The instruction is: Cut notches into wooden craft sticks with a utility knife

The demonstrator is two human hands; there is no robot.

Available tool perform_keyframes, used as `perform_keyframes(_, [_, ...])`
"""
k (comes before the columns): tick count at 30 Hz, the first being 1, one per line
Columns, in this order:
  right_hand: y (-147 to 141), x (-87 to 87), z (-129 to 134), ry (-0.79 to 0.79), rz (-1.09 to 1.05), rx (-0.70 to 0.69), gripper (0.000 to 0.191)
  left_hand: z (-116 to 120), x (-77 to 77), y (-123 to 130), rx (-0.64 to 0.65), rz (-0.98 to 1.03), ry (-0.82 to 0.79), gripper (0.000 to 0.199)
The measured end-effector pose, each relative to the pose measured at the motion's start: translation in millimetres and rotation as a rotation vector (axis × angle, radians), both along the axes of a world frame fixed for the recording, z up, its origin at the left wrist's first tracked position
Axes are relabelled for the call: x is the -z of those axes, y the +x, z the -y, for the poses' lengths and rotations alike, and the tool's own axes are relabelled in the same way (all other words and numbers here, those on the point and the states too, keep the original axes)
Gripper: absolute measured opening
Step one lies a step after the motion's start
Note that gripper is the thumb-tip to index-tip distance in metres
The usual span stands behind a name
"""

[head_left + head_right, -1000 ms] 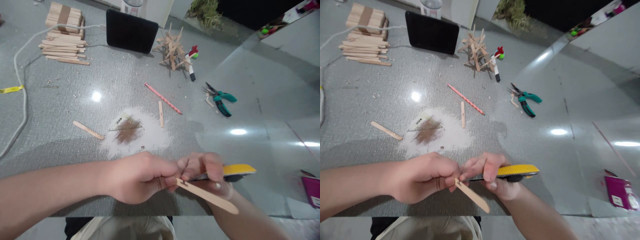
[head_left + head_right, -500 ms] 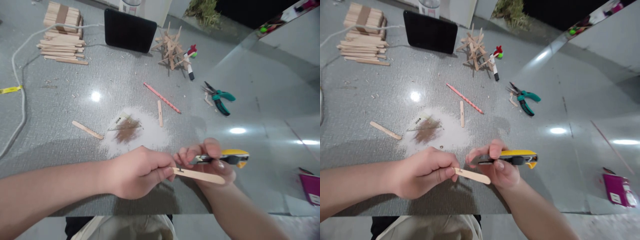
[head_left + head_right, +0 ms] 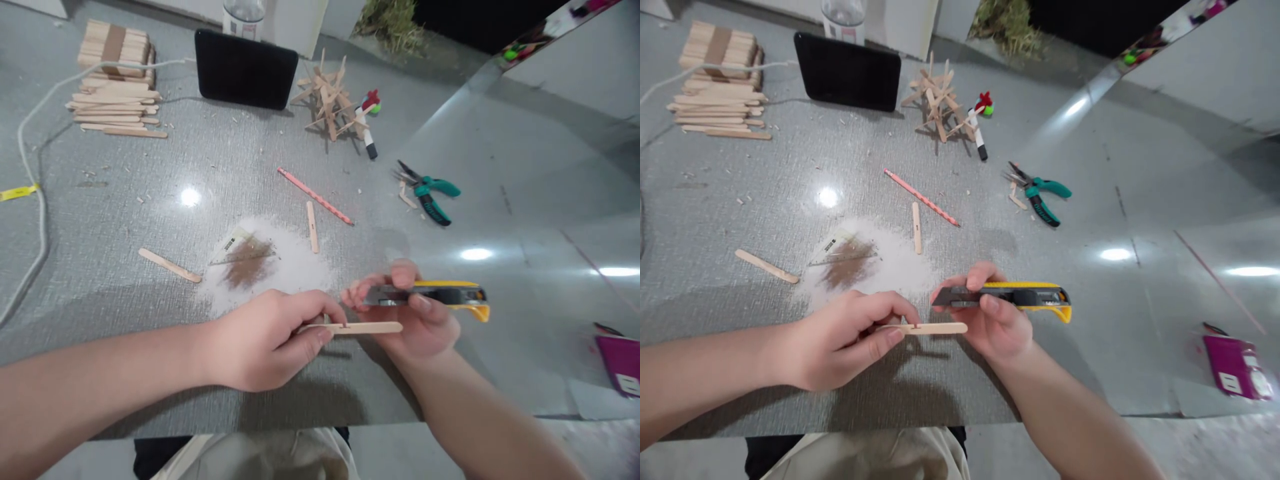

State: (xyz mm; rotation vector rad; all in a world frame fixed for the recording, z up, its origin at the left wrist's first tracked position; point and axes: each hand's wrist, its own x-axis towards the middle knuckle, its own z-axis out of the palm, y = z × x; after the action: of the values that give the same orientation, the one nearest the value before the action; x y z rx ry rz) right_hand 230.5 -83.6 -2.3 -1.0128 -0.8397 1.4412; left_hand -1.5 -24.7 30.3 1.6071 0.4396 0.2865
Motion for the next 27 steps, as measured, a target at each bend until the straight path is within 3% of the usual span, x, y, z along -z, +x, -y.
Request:
perform_keyframes(6, [-1, -4.0, -6, 0.001, 0.084, 0.048, 0.023, -1, 0.0, -2, 0.003, 0.021, -0.052, 0.011])
perform_keyframes(10, [5, -1.9, -18, -0.001, 0.231, 0.154, 0.018, -4, 4.7, -3, 0.000, -0.071, 0.032, 0.012])
perform_keyframes(12, [14, -0.3, -27, -0.002, 0.322, 0.217, 0.026, -5, 11.0, -4, 0.000, -0.138, 0.198, 0.015])
perform_keyframes(14, [25, 1.4, -35, -0.042, 0.404, 0.228, 0.030, -5, 19.0, -4, -0.017, -0.181, 0.566, 0.018])
perform_keyframes(18, [43, 7.5, -48, -0.189, 0.574, 0.139, 0.026, -8, 30.3, -4, 0.044, -0.147, 0.764, 0.018])
perform_keyframes(23, [57, 17.8, -58, -0.234, 0.853, 0.024, 0.044, -16, 27.2, -5, -0.030, -0.225, 0.764, 0.022])
perform_keyframes(27, [64, 19.5, -62, -0.154, 1.079, 0.046, 0.042, -18, 25.1, -6, -0.152, -0.308, 0.690, 0.020])
